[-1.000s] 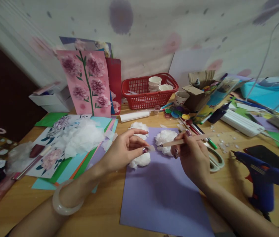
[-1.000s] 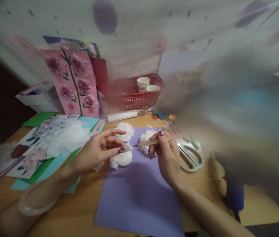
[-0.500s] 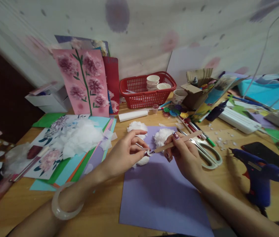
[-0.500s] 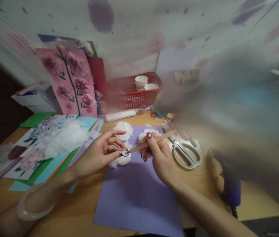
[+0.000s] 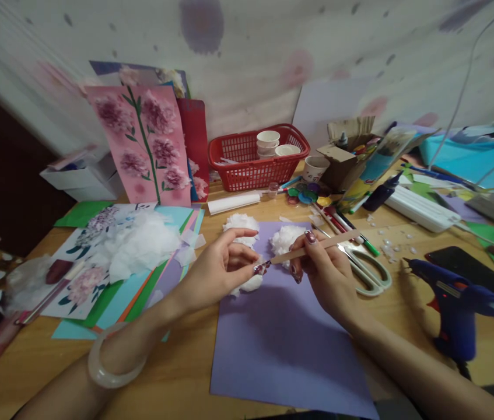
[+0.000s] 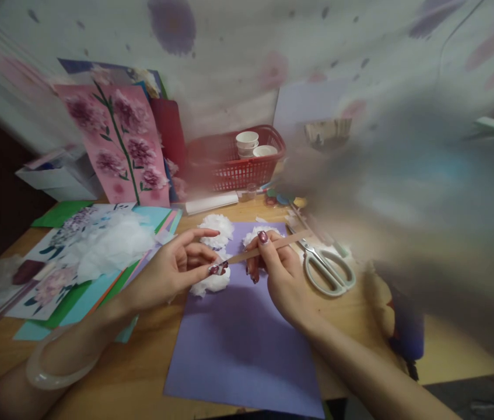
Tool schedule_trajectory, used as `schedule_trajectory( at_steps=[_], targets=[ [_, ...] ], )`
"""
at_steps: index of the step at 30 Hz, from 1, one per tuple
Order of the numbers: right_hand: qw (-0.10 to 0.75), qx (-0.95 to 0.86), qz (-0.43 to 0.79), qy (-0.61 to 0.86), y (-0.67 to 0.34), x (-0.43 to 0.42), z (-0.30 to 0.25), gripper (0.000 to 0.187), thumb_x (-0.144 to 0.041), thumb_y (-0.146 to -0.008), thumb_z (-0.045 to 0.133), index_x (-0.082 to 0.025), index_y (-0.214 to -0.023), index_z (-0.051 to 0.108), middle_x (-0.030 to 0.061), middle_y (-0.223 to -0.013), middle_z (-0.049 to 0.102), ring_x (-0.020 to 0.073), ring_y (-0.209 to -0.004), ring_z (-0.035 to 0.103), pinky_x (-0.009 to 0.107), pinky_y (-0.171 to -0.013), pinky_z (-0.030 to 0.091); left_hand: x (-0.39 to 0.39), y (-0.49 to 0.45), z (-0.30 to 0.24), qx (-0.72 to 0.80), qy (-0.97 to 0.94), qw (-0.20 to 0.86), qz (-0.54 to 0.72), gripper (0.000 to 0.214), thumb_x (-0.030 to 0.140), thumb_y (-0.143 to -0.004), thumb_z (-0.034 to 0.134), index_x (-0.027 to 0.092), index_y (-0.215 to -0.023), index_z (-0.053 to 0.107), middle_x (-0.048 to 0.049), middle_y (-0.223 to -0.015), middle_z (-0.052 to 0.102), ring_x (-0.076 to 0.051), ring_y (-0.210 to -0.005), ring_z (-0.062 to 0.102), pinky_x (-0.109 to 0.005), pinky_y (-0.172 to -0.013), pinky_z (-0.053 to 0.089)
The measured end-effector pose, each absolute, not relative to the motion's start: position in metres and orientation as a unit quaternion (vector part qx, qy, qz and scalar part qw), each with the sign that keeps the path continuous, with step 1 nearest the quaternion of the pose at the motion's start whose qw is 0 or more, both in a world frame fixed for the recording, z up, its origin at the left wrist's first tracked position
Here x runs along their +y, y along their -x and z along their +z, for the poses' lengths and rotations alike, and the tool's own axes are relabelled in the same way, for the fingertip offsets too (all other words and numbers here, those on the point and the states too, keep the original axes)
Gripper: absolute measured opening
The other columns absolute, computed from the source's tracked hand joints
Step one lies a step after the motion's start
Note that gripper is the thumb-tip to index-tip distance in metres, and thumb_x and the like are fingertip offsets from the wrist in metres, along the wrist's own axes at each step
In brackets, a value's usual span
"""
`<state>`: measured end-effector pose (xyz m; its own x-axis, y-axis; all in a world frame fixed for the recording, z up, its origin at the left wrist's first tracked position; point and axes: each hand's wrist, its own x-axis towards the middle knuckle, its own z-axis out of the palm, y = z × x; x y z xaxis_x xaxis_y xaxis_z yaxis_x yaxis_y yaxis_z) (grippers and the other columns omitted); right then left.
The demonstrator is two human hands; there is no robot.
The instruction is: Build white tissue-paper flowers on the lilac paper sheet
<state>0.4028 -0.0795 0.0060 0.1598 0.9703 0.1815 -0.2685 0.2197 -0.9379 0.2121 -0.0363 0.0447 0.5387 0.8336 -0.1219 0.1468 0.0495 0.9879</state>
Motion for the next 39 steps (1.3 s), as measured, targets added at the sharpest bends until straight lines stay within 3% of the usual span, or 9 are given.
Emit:
schedule_trajectory(
  at_steps=[5,14,19,25,31,39],
  targets=[
    [0.662,-0.433,0.462,0.400,-0.402,-0.079,0.006,0.033,-0.047,-0.094,0.056,-0.019,-0.078,0.062,-0.0032,-0.053,0.055,0.0101,-0.048,0.050,0.022,-0.045,0.039,-0.034,-0.209,0.044,0.389,-0.638,0.593,0.299,0.050,0.016,-0.075,0.067,0.017,-0.122,0.050,-0.0034,-0.091,0.071,-0.016,-0.085,0.070,-0.029,-0.076,0.054],
    [0.653,-0.480,0.361,0.462,-0.404,-0.072,-0.001,0.040,-0.052,-0.093,0.053,-0.019,-0.071,0.057,-0.0037,-0.052,0.051,0.0100,-0.047,0.046,0.024,-0.046,0.035,-0.037,-0.190,0.044,0.446,-0.664,0.466,0.379,0.045,0.020,-0.074,0.070,0.015,-0.116,0.055,0.0000,-0.088,0.065,-0.013,-0.075,0.069,-0.029,-0.077,0.057],
    [0.637,-0.521,0.350,0.448,-0.402,-0.071,-0.013,0.044,-0.051,-0.096,0.049,-0.020,-0.066,0.054,-0.0030,-0.055,0.049,0.0104,-0.051,0.045,0.025,-0.050,0.034,-0.070,-0.187,0.030,0.491,-0.658,0.427,0.379,0.046,0.023,-0.076,0.073,0.017,-0.118,0.053,-0.0018,-0.085,0.074,-0.017,-0.084,0.072,-0.032,-0.081,0.057],
    [0.609,-0.558,0.363,0.431,-0.395,-0.076,-0.019,0.044,-0.052,-0.097,0.045,-0.019,-0.070,0.055,-0.0031,-0.056,0.050,0.0103,-0.052,0.046,0.025,-0.051,0.035,-0.105,-0.179,-0.002,0.473,-0.778,0.236,0.339,0.034,0.016,-0.085,0.065,0.023,-0.117,0.059,-0.0005,-0.089,0.078,-0.018,-0.089,0.074,-0.035,-0.090,0.056],
    [0.605,-0.572,0.369,0.412,-0.397,-0.079,-0.017,0.043,-0.051,-0.097,0.044,-0.020,-0.069,0.055,-0.0029,-0.054,0.050,0.0107,-0.049,0.047,0.025,-0.049,0.035,-0.096,-0.172,-0.007,0.293,-0.906,0.030,0.305,0.027,0.012,-0.089,0.060,0.023,-0.113,0.063,-0.0036,-0.086,0.077,-0.018,-0.081,0.071,-0.032,-0.078,0.055],
    [0.575,-0.630,0.323,0.409,-0.397,-0.083,-0.015,0.046,-0.040,-0.099,0.041,-0.020,-0.059,0.051,-0.0014,-0.057,0.051,0.0100,-0.051,0.048,0.026,-0.053,0.036,-0.089,-0.176,-0.011,0.244,-0.910,-0.130,0.308,0.029,0.011,-0.087,0.064,0.026,-0.112,0.063,0.0007,-0.075,0.069,-0.016,-0.071,0.064,-0.030,-0.072,0.046]
  ],
)
